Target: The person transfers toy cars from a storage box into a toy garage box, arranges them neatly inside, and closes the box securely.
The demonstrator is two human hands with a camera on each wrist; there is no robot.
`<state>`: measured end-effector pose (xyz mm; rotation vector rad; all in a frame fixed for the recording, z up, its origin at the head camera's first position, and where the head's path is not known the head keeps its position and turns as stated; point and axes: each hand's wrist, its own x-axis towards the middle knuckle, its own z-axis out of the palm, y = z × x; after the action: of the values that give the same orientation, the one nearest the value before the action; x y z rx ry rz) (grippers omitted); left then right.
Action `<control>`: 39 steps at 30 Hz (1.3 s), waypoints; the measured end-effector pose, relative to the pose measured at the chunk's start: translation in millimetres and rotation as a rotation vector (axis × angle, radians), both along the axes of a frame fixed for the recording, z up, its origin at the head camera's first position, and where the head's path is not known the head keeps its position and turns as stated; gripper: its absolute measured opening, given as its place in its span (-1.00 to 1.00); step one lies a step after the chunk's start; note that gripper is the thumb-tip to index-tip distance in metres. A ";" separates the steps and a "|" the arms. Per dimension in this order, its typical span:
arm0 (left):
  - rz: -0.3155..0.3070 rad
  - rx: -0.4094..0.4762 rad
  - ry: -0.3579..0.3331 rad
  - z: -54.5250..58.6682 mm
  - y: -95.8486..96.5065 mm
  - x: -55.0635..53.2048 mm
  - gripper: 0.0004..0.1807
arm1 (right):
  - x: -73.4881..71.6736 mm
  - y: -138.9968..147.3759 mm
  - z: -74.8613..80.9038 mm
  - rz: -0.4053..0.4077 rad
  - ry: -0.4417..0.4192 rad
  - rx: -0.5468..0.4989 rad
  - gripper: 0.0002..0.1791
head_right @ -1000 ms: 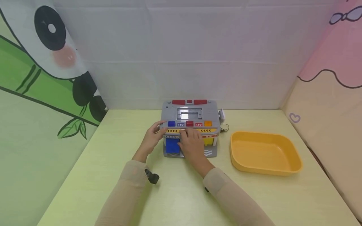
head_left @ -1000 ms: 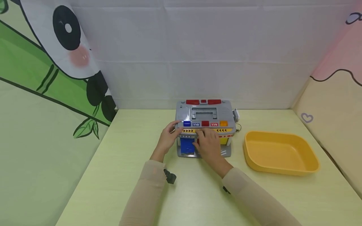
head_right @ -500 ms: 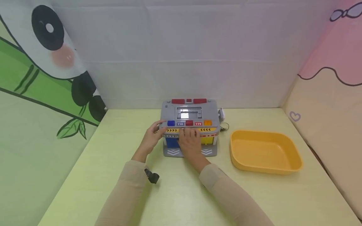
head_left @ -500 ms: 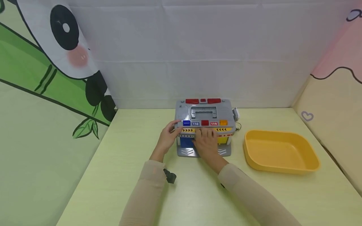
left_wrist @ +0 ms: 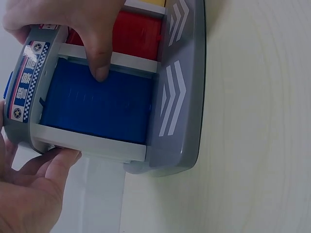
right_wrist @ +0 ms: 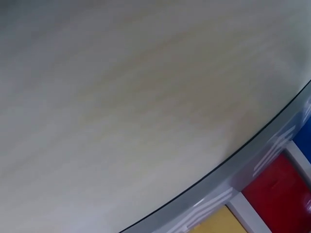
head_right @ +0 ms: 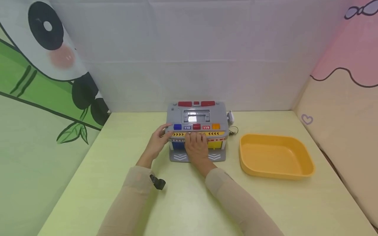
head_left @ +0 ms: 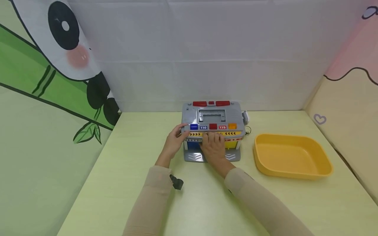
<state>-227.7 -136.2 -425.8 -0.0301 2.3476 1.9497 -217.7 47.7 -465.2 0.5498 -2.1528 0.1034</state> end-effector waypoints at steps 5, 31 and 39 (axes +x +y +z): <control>-0.003 -0.021 0.009 21.7 6.0 13.6 -0.51 | 2.1 1.1 0.4 -0.005 -0.006 -0.006 -0.41; 0.074 -0.357 0.135 -10.2 -1.8 40.2 -0.37 | 43.3 34.8 19.7 0.121 -0.528 -0.078 -0.26; 0.019 -0.583 0.128 -9.4 -2.1 55.1 -0.21 | 51.6 50.8 25.7 0.060 -0.637 -0.085 -0.25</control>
<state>-172.5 -138.3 -435.2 0.0347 2.9186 1.2374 -166.1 98.6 -439.5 0.5851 -2.7290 0.4525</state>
